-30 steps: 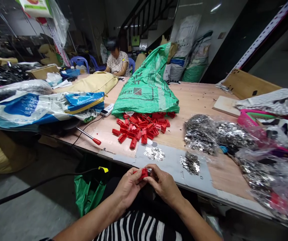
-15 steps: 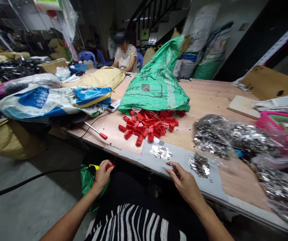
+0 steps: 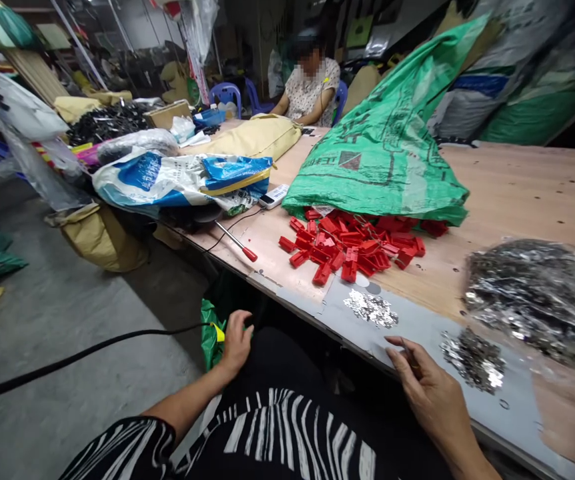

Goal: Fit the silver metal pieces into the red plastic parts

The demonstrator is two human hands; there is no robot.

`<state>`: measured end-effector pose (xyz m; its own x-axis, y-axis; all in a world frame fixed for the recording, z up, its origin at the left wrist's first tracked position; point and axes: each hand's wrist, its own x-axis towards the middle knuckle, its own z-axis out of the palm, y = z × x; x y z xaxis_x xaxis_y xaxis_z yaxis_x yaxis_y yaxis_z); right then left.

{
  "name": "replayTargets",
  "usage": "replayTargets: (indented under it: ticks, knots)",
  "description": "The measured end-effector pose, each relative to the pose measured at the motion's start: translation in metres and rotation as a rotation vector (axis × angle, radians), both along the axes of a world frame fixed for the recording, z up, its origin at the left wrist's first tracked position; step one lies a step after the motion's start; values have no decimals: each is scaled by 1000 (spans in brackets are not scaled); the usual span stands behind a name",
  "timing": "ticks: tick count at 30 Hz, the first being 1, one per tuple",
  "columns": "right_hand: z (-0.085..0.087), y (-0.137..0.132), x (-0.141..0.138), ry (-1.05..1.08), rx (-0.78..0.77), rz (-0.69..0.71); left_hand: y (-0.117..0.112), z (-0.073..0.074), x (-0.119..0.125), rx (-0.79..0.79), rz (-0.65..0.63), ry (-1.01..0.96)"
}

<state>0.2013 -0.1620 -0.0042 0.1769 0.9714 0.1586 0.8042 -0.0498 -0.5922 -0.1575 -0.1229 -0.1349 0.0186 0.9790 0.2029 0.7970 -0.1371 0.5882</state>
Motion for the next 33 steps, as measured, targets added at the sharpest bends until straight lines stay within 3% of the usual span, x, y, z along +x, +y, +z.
replayTargets:
  ticks: [3, 5, 14, 21, 27, 33]
  knots:
    - [-3, -1, 1, 4, 4, -25, -30, -11, -6, -29, -155, 81]
    - [-4, -1, 1, 0, 2, -40, -35, -18, -13, -60, -201, 149]
    - [-6, 1, 2, 24, 4, -83, -17, -33, -39, -196, -369, 395]
    - [-10, 0, 4, 40, 19, -69, -19, -27, -41, -226, -361, 391]
    - [0, -1, 5, 97, 7, -36, -18, -15, -45, -191, -357, 271]
    - [3, -1, 5, 225, 12, -29, 13, -19, -44, -101, -81, 178]
